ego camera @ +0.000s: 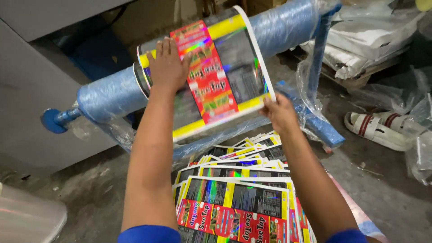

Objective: Sorting and stacking printed stickers from a large roll onto the floor.

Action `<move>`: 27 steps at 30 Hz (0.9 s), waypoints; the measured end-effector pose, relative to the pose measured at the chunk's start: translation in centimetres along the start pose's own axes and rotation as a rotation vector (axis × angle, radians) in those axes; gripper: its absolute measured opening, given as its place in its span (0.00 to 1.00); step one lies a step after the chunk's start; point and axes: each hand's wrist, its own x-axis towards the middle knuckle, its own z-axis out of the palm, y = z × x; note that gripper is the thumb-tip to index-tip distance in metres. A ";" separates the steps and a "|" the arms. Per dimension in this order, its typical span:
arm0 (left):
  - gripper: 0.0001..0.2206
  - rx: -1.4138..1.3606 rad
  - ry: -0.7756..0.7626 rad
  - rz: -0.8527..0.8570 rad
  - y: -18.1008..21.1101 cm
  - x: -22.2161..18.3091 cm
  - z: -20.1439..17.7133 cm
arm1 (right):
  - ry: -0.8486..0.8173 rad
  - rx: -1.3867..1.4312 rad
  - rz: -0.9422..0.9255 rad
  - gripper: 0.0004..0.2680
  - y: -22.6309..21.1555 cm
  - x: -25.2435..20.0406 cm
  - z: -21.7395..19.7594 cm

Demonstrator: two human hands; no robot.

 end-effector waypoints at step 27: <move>0.38 -0.058 -0.215 -0.115 0.0 2.4 -1.5 | -0.258 -0.115 0.129 0.06 -3.9 -16.2 -9.6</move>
